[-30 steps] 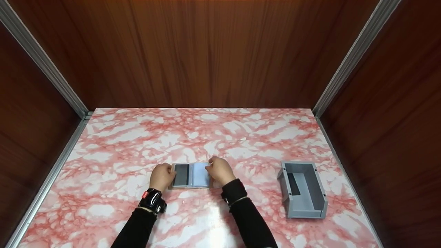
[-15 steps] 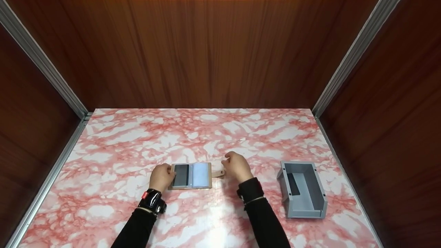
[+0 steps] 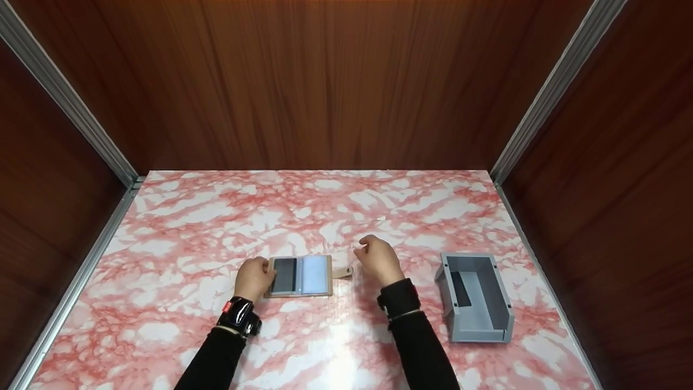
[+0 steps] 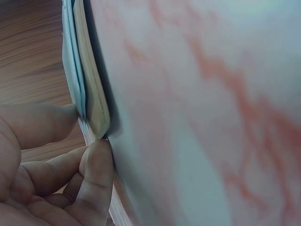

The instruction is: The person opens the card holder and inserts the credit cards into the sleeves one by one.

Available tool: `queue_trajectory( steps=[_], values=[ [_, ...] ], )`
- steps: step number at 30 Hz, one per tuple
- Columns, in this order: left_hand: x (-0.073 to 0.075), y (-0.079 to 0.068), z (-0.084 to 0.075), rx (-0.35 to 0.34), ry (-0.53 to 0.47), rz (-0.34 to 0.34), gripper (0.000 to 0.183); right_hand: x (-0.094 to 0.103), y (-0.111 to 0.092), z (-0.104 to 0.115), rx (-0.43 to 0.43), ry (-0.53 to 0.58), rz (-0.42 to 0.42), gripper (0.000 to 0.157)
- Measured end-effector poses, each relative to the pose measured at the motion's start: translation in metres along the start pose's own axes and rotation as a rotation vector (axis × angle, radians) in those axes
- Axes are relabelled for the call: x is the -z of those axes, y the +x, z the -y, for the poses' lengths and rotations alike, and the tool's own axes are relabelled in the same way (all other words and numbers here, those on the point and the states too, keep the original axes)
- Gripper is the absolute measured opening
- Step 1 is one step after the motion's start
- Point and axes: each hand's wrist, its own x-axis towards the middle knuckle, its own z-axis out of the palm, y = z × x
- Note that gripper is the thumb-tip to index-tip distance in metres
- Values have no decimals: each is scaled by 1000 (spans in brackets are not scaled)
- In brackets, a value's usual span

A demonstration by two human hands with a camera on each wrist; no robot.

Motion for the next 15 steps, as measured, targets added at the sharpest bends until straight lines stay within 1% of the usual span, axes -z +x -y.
queue_trajectory(
  steps=[2, 6, 11, 15],
  values=[
    [0, 0, 0, -18, 10, -10, 17, 0, 0, 0, 7, -6, -4, 32],
    [-1, 0, 0, -23, 6, -13, 17, 5, -1, -2, 5, -8, -17, 33],
    [-1, 0, 0, -14, -2, -13, 17, 21, -6, -10, -5, -30, -21, 36],
    [-1, 0, 0, -4, -7, -11, 18, 36, -11, -18, 11, -50, -43, 36]
  ],
)
